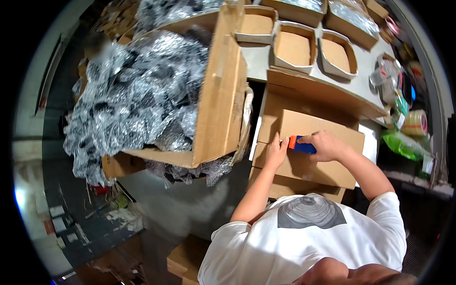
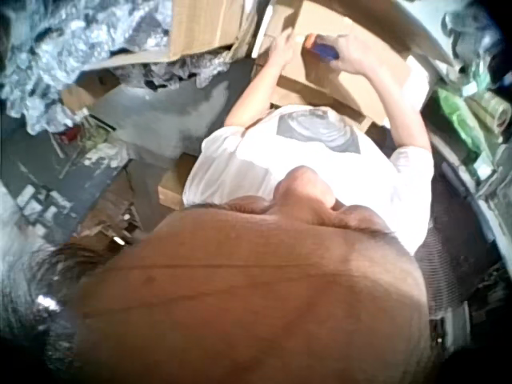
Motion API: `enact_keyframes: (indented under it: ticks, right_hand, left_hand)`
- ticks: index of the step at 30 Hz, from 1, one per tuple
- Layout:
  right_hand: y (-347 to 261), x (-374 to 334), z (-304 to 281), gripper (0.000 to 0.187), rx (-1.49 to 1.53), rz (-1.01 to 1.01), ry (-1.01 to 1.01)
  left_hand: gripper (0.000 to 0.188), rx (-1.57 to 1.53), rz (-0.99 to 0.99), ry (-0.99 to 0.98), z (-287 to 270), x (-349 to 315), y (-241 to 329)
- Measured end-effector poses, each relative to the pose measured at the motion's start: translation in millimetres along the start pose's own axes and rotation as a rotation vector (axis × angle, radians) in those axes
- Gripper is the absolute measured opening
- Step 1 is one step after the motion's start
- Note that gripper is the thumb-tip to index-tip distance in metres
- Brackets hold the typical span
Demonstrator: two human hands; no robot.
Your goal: The person picks up wrapped items from a large box, places them into smaller boxes, and seals the smaller boxes with a tape dispenser.
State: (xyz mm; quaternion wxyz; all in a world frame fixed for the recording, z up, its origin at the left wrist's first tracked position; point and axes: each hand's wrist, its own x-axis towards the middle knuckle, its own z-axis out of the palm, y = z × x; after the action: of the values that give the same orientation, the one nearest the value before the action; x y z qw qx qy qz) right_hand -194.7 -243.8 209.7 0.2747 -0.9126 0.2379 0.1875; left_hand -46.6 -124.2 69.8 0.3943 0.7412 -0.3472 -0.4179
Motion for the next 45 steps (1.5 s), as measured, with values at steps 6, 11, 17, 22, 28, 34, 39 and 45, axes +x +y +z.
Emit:
enact_keyframes:
  ticks: [6, 11, 17, 22, 28, 34, 39, 45]
  right_hand:
    - [49.1, -53.9, 2.1, 0.058, 0.137, -0.028, -0.012]
    - [73.1, -94.7, 3.1, 0.064, 0.063, 0.16, -0.115]
    - [97.0, -151.2, 59.9, 0.063, 0.369, 0.208, 0.727]
    - [83.4, -184.5, 232.8, 0.071, 1.02, 0.991, 1.398]
    - [39.3, -110.0, 309.8, 0.104, 0.918, 0.721, 1.464]
    - [35.9, -105.1, 265.2, 0.089, 1.045, 0.568, 1.367]
    - [36.6, -111.0, 252.7, 0.086, 1.251, 0.57, 1.276]
    - [35.0, -151.0, 206.2, 0.103, 1.207, 1.083, 0.418]
  left_hand:
    - [0.069, 0.023, 0.079, -0.134, -7.6, 16.4, -34.3]
    - [0.062, -0.239, 0.175, -0.156, 1.0, 41.4, -39.5]
    - [0.044, -0.16, 0.186, -0.188, -12.2, 114.6, 23.3]
    - [0.079, 0.57, -0.374, -0.812, -4.1, 151.1, 46.4]
    - [0.059, 0.178, -0.427, -1.105, 154.4, 131.2, 121.2]
    - [0.057, 0.354, -0.326, -1.278, 192.9, 133.9, 128.6]
    - [0.05, 0.469, -0.403, -1.274, 203.6, 134.2, 137.3]
    - [0.034, 0.484, -0.463, -1.111, 198.0, 133.8, 128.6]
